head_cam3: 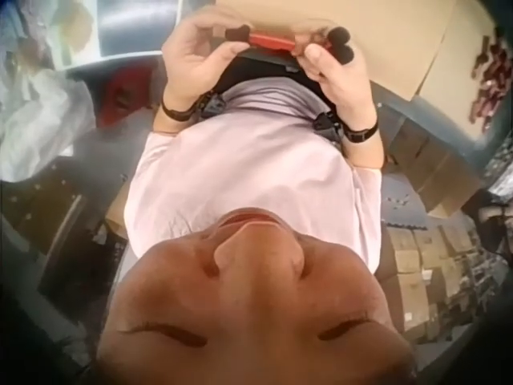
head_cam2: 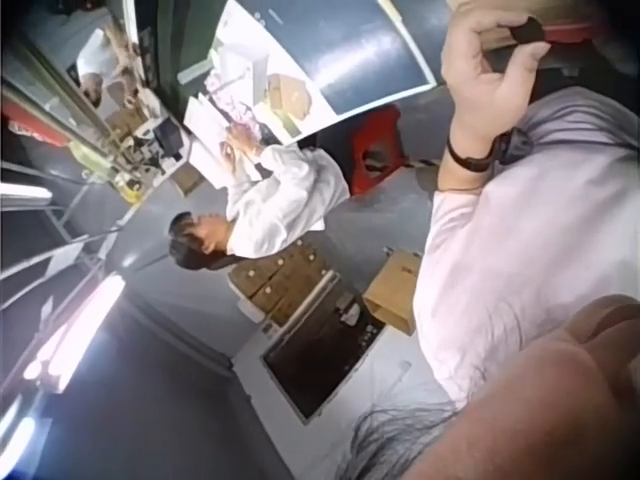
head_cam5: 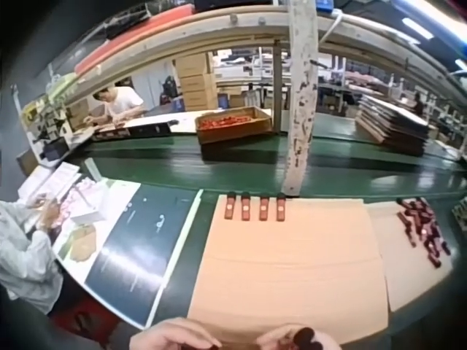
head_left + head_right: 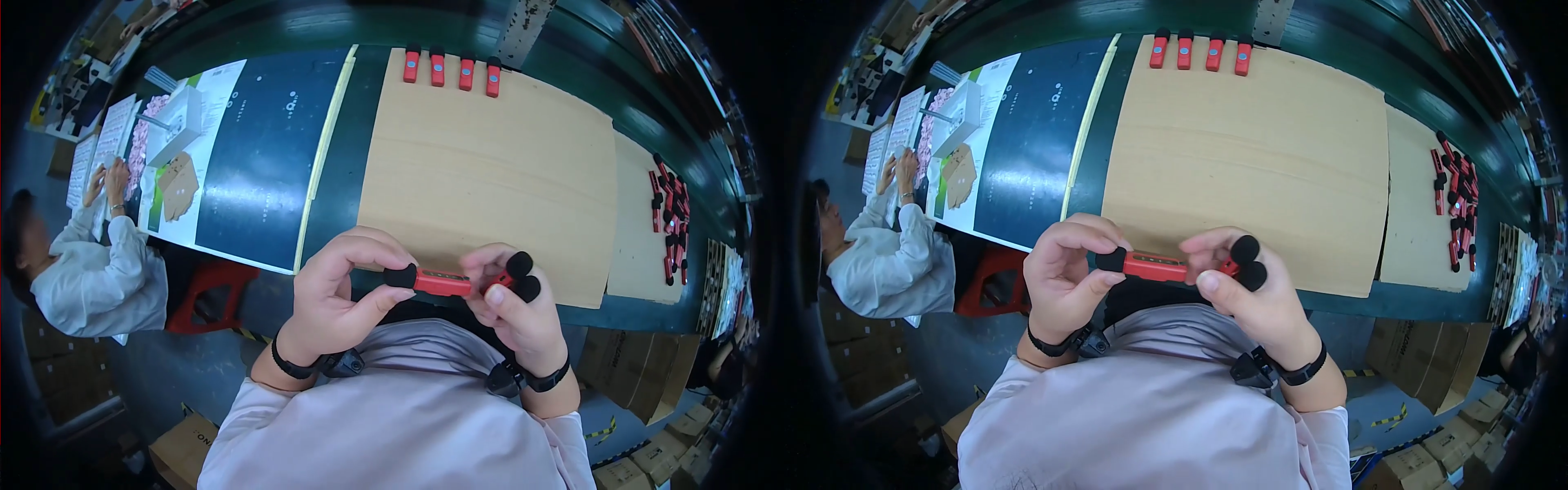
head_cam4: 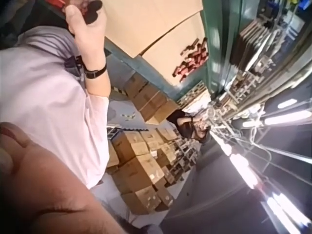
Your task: The person picks up red microphones from a pile, presses their buttons to test them, and arranges them into rows on a cardboard sheet. Once the sheet is full, they move it aside and pull a new cardboard sheet forward to continue the process.
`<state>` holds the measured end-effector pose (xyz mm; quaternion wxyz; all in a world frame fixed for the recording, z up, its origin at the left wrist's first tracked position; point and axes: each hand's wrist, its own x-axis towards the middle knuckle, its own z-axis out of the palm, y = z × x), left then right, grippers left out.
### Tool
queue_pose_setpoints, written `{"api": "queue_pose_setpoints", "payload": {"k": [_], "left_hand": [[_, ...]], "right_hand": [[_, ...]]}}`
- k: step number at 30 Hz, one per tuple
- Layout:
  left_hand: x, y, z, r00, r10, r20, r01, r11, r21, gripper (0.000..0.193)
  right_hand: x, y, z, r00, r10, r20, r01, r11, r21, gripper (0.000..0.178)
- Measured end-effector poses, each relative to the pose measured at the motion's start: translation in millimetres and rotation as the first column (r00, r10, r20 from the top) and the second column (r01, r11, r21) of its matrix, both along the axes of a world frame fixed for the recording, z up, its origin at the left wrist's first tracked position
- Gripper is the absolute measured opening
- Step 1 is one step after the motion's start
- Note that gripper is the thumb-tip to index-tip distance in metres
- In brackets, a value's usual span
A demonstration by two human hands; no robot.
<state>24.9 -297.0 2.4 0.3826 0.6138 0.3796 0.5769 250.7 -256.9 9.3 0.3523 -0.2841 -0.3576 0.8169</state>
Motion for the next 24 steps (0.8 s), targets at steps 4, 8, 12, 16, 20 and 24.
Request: {"api": "queue_pose_setpoints", "payload": {"k": [4,8,12,16,20,24], "left_hand": [[-0.9,4.1,-2.2,1.0,-0.024,-0.015,0.025,0.999,0.048,0.029],[-1.9,-0.3,-2.4,0.998,-0.015,-0.054,0.015,1.0,0.006,0.03],[3.4,0.3,8.7,0.985,-0.005,-0.174,0.003,1.0,-0.013,0.03],[4.1,2.3,10.1,0.972,-0.011,-0.236,0.012,1.0,0.001,0.029],[2.0,3.5,7.9,0.969,-0.023,-0.246,0.035,0.998,0.044,0.027],[0.7,8.7,6.8,0.962,-0.037,-0.271,0.064,0.994,0.094,0.026]], "right_hand": [[-11.5,-3.6,-1.7,0.964,-0.08,0.255,0.009,0.964,0.267,0.023],[-11.7,-6.1,-5.2,0.94,-0.184,0.288,0.015,0.864,0.503,0.025],[-10.8,-7.9,-5.5,0.94,-0.239,0.243,0.036,0.779,0.626,0.026],[-13.1,-9.5,-2.9,0.939,-0.262,0.221,0.045,0.733,0.679,0.029],[-15.5,-8.4,-2.6,0.941,-0.27,0.205,0.053,0.715,0.698,0.03],[-13.7,-10.8,8.2,0.941,-0.226,0.252,0.053,0.834,0.55,0.025]]}}
